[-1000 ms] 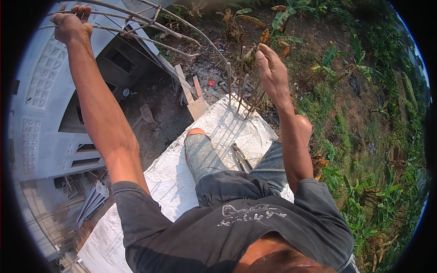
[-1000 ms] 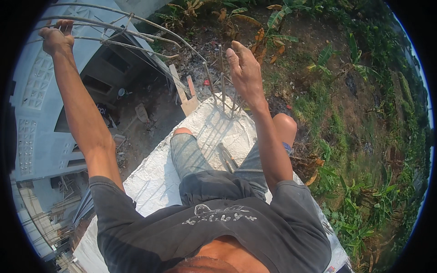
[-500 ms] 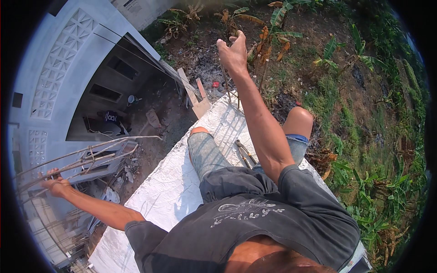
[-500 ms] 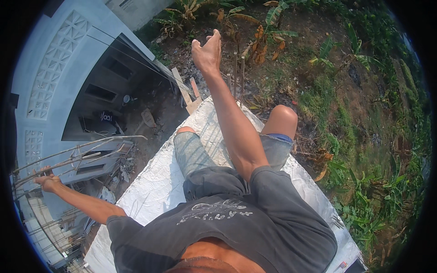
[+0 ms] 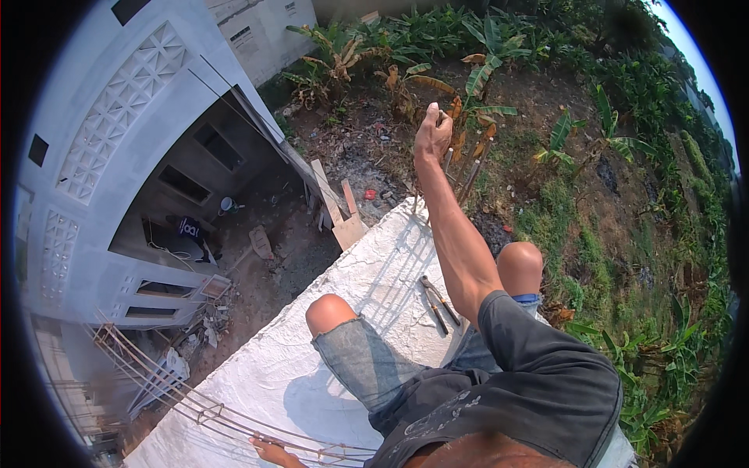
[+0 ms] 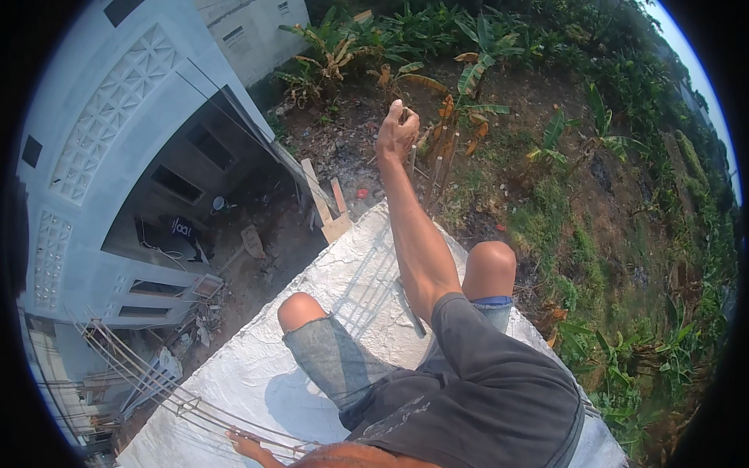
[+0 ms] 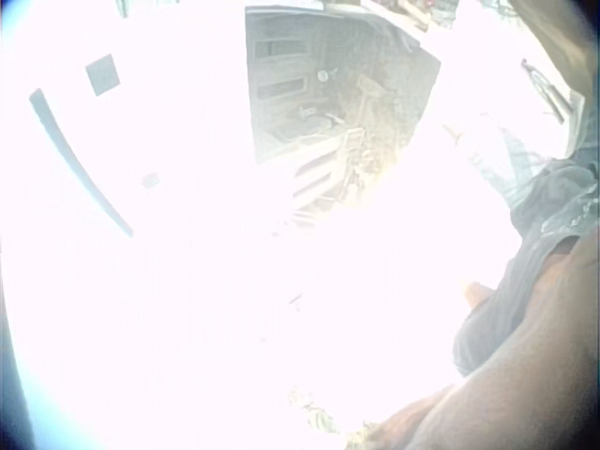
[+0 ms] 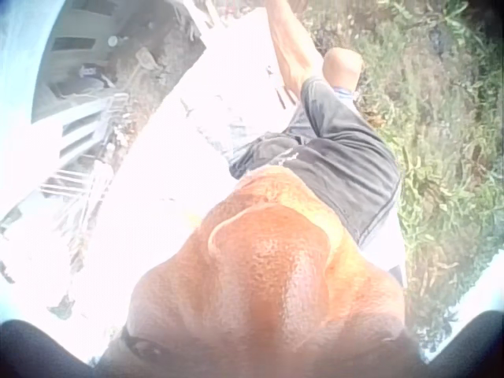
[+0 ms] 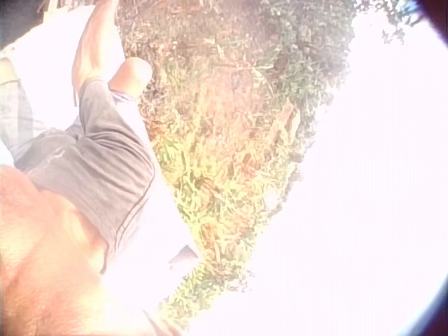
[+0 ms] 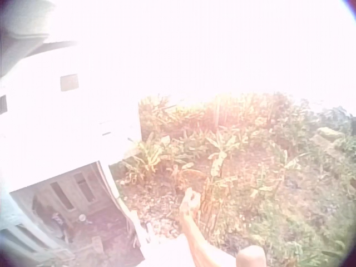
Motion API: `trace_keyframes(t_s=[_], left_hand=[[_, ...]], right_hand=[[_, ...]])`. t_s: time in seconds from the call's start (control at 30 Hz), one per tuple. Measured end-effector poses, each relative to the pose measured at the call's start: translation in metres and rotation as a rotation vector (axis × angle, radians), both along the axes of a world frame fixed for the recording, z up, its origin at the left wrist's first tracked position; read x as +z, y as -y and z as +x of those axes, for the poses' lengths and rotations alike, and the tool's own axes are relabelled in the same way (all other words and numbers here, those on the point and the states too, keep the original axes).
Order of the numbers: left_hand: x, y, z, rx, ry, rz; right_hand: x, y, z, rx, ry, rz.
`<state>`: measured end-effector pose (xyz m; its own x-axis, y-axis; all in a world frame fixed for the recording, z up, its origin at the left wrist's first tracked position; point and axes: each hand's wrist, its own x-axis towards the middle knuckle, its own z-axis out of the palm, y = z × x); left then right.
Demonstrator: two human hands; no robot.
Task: The recorder is assembling and tying together steel rebar rods using a hook tool and wire while seated on a concrete roof.
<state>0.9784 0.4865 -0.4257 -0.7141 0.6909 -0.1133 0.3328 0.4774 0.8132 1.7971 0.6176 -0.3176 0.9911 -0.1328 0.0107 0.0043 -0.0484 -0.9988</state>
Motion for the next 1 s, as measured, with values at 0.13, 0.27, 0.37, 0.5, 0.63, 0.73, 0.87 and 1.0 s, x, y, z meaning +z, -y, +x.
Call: trace_keyframes(t_s=[0.13, 0.27, 0.37, 0.5, 0.63, 0.73, 0.87, 1.0], left_hand=[[-0.106, -0.039, -0.019, -0.154, 0.101, -0.098], [-0.171, -0.024, -0.068, -0.246, 0.164, -0.243], [-0.222, 0.015, -0.063, -0.283, 0.249, -0.348], [-0.27, 0.1, -0.057, -0.316, 0.335, -0.475], [-0.31, 0.196, -0.009, -0.387, 0.417, -0.617], [-0.327, 0.191, -0.013, -0.858, -0.493, -0.368], [-0.346, 0.179, -0.01, -0.912, -0.383, -0.793], [-0.345, 0.17, -0.008, -0.639, -0.717, -0.665]], right_hand=[[-0.024, 0.019, 0.023, 0.138, 0.149, 0.262], [-0.02, 0.017, 0.028, 0.194, 0.204, 0.191], [-0.016, 0.027, 0.031, 0.163, 0.277, 0.162], [-0.015, 0.034, 0.01, 0.153, 0.193, 0.078], [-0.026, 0.034, 0.007, 0.297, 0.198, 0.154], [-0.01, 0.038, 0.007, 0.269, 0.223, 0.093], [-0.022, 0.033, 0.024, 0.263, 0.204, 0.133], [-0.034, 0.026, 0.028, 0.226, 0.268, 0.123]])
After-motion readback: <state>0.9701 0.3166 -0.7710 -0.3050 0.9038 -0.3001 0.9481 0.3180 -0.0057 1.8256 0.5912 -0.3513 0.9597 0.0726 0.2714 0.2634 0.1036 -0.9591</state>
